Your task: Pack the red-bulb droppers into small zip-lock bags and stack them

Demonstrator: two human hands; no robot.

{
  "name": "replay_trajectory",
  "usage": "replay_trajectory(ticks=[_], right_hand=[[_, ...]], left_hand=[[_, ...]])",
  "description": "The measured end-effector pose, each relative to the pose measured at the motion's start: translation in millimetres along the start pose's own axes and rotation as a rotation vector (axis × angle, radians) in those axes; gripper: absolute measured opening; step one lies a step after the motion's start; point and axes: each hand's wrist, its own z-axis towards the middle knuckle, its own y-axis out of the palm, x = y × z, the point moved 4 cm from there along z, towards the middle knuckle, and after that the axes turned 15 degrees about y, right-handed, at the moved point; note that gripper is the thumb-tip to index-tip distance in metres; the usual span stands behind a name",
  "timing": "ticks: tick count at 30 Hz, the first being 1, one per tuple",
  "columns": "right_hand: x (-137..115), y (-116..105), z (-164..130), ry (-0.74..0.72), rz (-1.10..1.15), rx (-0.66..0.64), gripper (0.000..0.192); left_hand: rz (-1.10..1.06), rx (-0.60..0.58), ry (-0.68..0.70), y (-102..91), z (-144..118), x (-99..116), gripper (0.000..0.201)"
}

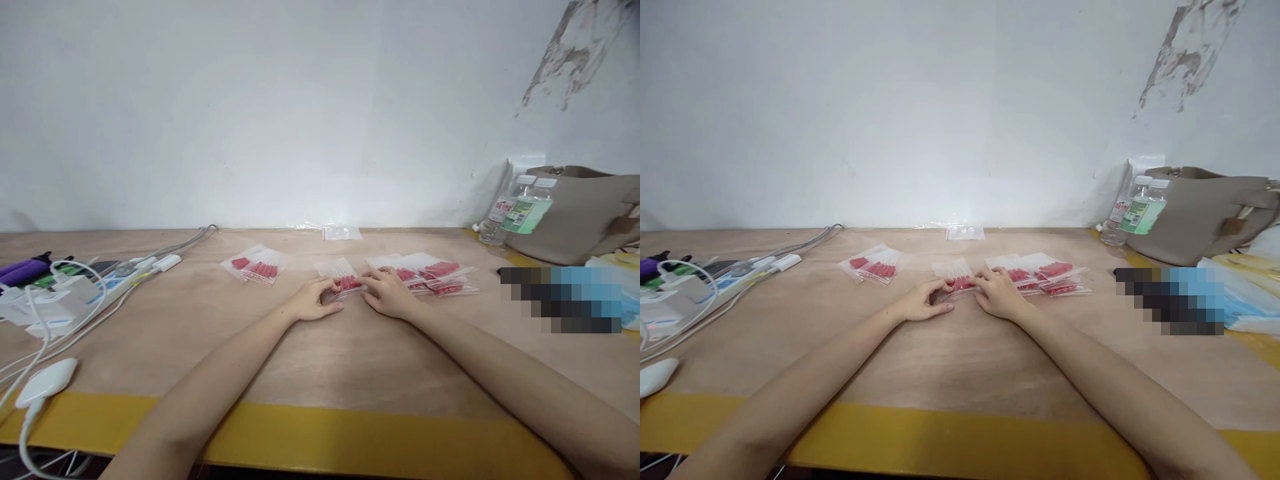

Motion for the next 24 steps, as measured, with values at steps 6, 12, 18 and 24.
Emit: replay_trajectory(ticks=[6, 12, 18, 24], right_hand=[[2.0, 2.5, -17.3, -0.102, 0.307, -0.005, 0.037], [0.3, 4.4, -25.0, -0.204, 0.194, 0.188, 0.023], [-17.8, -12.2, -32.5, -0.316, -0.124, 0.256, 0.024], [-28.6, -13.8, -30.6, -0.319, -0.257, 0.246, 0.028]], left_hand=[[-0.032, -0.042, -0.003, 2.9, -1.9, 5.0, 0.029], [0.013, -0.129, 0.109, 5.2, -5.1, 17.6, 0.041], [0.105, -0.114, 0.115, 1.1, -12.7, 30.2, 0.036], [0.345, 0.032, 0.211, -1.1, -8.2, 39.1, 0.032]])
